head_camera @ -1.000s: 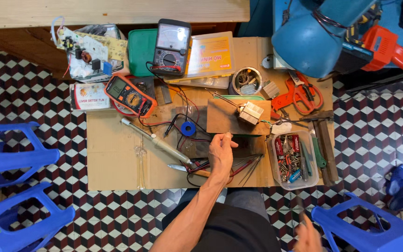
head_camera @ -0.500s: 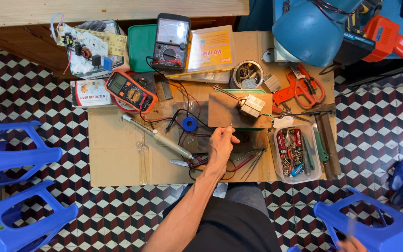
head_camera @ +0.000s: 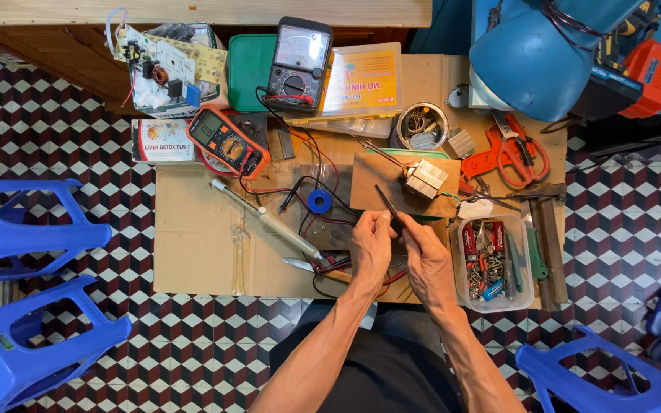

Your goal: The person works at a cluttered workbench, using a screwdriver to adjust a small white electrical component and then using a soldering iron to solder wires on the component. The person handles the component and wires throughout the process.

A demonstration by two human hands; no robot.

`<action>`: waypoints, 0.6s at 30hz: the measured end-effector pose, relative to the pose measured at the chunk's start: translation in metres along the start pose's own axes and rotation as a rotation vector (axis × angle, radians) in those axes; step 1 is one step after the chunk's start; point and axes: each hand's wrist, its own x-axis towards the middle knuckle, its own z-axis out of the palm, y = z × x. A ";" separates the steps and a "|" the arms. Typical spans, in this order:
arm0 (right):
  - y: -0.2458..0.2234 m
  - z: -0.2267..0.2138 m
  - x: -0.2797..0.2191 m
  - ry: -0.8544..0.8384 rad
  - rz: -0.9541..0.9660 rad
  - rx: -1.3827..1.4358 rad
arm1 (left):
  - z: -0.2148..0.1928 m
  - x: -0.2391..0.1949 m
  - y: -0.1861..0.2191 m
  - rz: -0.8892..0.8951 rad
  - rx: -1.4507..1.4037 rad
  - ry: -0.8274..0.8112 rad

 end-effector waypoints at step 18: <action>0.010 -0.003 -0.002 -0.012 0.037 -0.062 | 0.008 -0.007 0.000 0.026 0.178 0.097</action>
